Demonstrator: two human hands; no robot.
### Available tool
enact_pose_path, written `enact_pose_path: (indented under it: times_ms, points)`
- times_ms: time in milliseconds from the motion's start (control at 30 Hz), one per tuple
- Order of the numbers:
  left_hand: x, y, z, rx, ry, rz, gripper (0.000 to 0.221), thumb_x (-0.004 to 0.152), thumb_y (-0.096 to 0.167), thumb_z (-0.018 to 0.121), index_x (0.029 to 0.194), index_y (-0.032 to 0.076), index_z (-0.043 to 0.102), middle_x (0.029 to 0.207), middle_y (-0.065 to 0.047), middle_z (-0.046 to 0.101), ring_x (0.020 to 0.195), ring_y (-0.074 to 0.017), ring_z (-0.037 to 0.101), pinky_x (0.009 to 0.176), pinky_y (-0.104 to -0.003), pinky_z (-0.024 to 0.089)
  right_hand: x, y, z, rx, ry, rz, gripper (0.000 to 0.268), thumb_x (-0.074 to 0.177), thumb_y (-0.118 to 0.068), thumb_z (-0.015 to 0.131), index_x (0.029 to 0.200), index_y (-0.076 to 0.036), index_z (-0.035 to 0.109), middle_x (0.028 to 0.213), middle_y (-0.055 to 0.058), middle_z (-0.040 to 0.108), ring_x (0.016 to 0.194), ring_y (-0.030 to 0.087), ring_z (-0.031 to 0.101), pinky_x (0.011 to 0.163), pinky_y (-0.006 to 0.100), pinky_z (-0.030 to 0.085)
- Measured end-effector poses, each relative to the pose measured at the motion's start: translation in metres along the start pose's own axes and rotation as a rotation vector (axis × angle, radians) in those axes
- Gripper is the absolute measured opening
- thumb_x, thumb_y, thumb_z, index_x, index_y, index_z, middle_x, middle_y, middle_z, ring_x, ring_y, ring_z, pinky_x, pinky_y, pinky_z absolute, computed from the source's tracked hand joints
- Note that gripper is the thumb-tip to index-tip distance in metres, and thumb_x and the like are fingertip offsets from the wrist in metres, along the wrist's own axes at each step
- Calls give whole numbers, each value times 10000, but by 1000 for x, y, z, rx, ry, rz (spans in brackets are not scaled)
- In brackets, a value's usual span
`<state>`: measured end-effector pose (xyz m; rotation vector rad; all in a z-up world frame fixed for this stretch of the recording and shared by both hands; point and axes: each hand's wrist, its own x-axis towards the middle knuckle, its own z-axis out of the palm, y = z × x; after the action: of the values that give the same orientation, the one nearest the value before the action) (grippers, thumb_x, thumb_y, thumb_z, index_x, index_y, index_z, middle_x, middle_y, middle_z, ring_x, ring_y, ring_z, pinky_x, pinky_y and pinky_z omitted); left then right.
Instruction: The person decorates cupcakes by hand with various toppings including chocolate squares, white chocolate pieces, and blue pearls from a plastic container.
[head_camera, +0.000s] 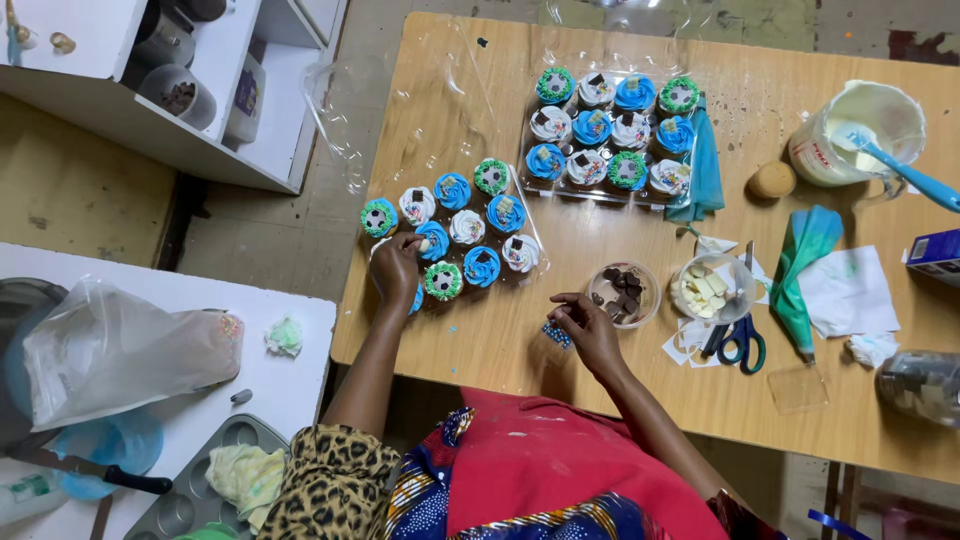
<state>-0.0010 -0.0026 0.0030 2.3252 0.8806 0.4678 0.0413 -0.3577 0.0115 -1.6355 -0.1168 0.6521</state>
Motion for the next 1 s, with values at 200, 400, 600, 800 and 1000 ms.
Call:
enact_pose_path:
  times_ms: [200,400,600,800,1000]
  points:
    - [1,-3,7,32,-3,47,71,898,122,787,913,189,767,811,-80,752,836,-343,714,780,-473,576,-1,-7,-1,-24,-7,-10,270,980,-76,693,1249,-71,704,907,118,778,834,182,733,804,322,592]
    - [-1,-1,4,-9,61,99,113,875,83,808,893,181,755,788,-45,726,808,-313,707,777,-441,575,-3,-14,-8,-32,7,-5,263,981,-81,695,1244,-77,711,900,107,765,835,178,725,793,329,599]
    - [-12,-15,-16,-91,230,127,79,924,71,798,957,129,757,880,-116,698,887,-392,692,831,-504,557,-1,-28,-97,-117,435,-83,175,1029,-38,663,1192,-16,724,935,158,741,832,208,677,776,344,583]
    - [-63,-12,-71,-8,481,276,378,1196,241,492,1125,-11,764,990,-197,679,853,-366,641,701,-462,500,1,14,-228,-520,802,-99,195,924,-9,643,1008,-136,765,936,20,769,828,133,745,759,283,552]
    - [-94,-33,-80,9,492,215,217,1199,48,580,1217,-93,745,1109,-235,657,864,-334,636,668,-427,537,21,33,-239,-866,623,-123,94,900,-69,780,982,-30,801,979,131,786,871,279,736,738,402,556]
